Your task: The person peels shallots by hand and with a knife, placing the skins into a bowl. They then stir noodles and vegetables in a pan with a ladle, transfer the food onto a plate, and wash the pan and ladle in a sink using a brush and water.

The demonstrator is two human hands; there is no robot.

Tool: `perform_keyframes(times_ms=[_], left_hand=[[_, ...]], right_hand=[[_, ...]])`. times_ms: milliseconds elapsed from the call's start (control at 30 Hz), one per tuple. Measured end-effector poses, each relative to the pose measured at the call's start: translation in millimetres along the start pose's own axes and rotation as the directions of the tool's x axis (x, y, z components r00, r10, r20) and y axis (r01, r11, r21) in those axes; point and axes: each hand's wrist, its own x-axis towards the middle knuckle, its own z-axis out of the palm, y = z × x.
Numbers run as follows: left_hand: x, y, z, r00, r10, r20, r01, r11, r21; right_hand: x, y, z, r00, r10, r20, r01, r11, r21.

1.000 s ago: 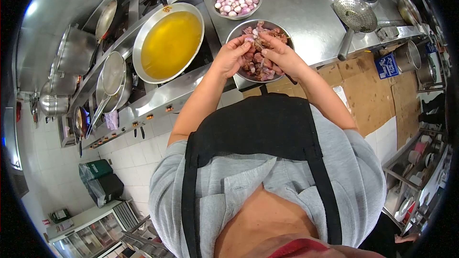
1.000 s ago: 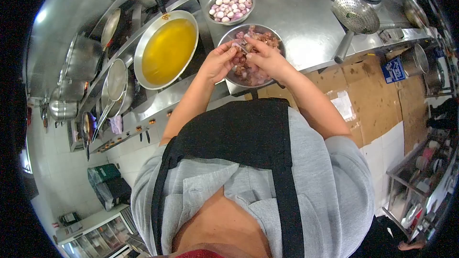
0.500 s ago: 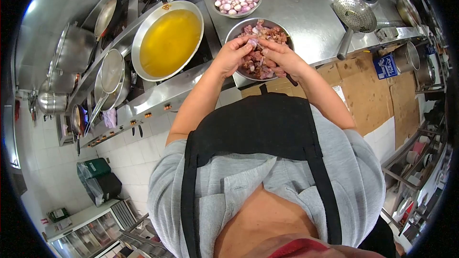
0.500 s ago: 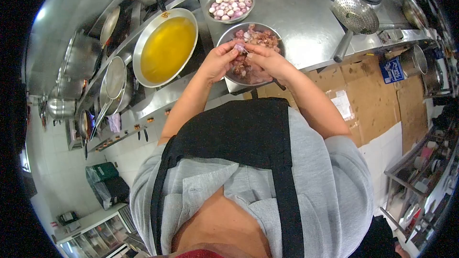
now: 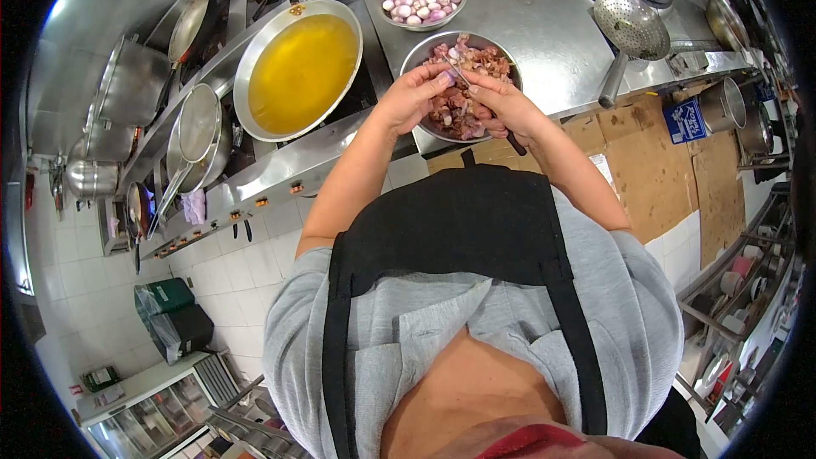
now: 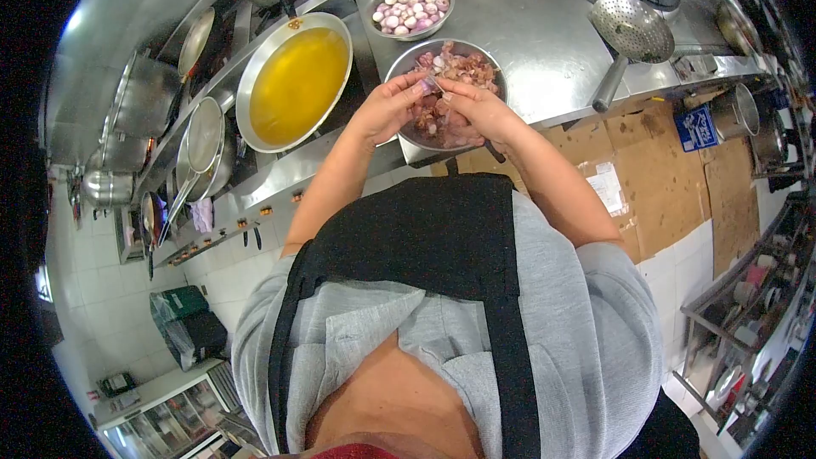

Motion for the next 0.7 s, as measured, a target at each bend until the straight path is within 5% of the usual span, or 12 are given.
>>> perform_keyframes(times_ms=[233,433,700], left_hand=[[3.8,-3.2,0.5,0.995,0.001,-0.104,-0.012,0.994,-0.11],[6.2,-6.5,-2.2,0.998,0.031,-0.049,-0.041,0.976,-0.212],[9.6,-4.2,1.7,0.99,0.032,-0.138,-0.05,0.99,-0.133]], right_hand=[[3.5,-3.6,0.5,0.997,-0.01,-0.076,0.014,0.999,0.048],[9.4,3.4,-7.2,0.998,-0.023,-0.062,0.031,0.991,0.13],[3.9,1.5,7.0,0.999,-0.039,0.0,0.039,0.995,-0.088]])
